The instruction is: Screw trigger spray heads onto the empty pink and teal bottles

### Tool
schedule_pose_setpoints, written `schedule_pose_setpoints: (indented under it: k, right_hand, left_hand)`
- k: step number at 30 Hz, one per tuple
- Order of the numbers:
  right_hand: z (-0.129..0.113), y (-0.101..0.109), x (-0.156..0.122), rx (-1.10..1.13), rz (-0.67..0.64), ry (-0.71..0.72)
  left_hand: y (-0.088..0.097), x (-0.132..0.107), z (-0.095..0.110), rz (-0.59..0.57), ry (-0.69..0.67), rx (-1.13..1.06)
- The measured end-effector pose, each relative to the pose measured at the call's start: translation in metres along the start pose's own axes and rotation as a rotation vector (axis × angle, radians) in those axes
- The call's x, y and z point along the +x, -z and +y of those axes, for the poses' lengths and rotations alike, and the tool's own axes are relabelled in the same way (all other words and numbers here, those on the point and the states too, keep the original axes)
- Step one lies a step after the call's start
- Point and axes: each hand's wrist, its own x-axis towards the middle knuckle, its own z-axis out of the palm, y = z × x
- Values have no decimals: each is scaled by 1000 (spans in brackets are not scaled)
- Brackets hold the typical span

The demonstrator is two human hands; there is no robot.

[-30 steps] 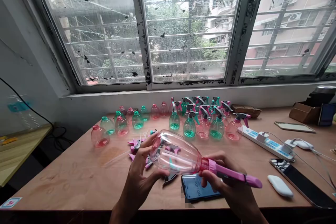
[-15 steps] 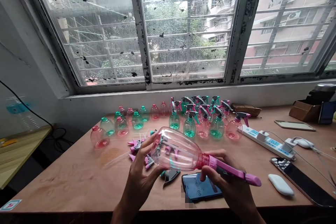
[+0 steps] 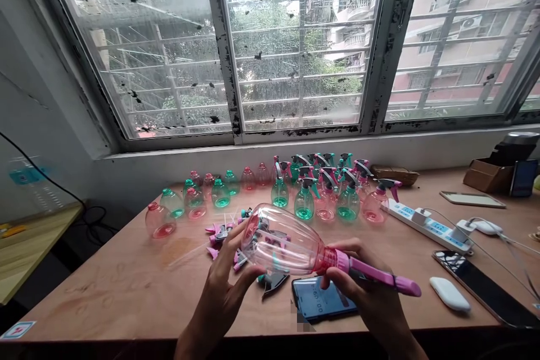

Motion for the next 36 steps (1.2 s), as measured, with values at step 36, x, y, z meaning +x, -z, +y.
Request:
schedule_pose_setpoints:
  k: [36]
  right_hand:
    - [16,11,2,-155,26,178]
  left_hand:
    - [-8,-3,1,6,40,-15]
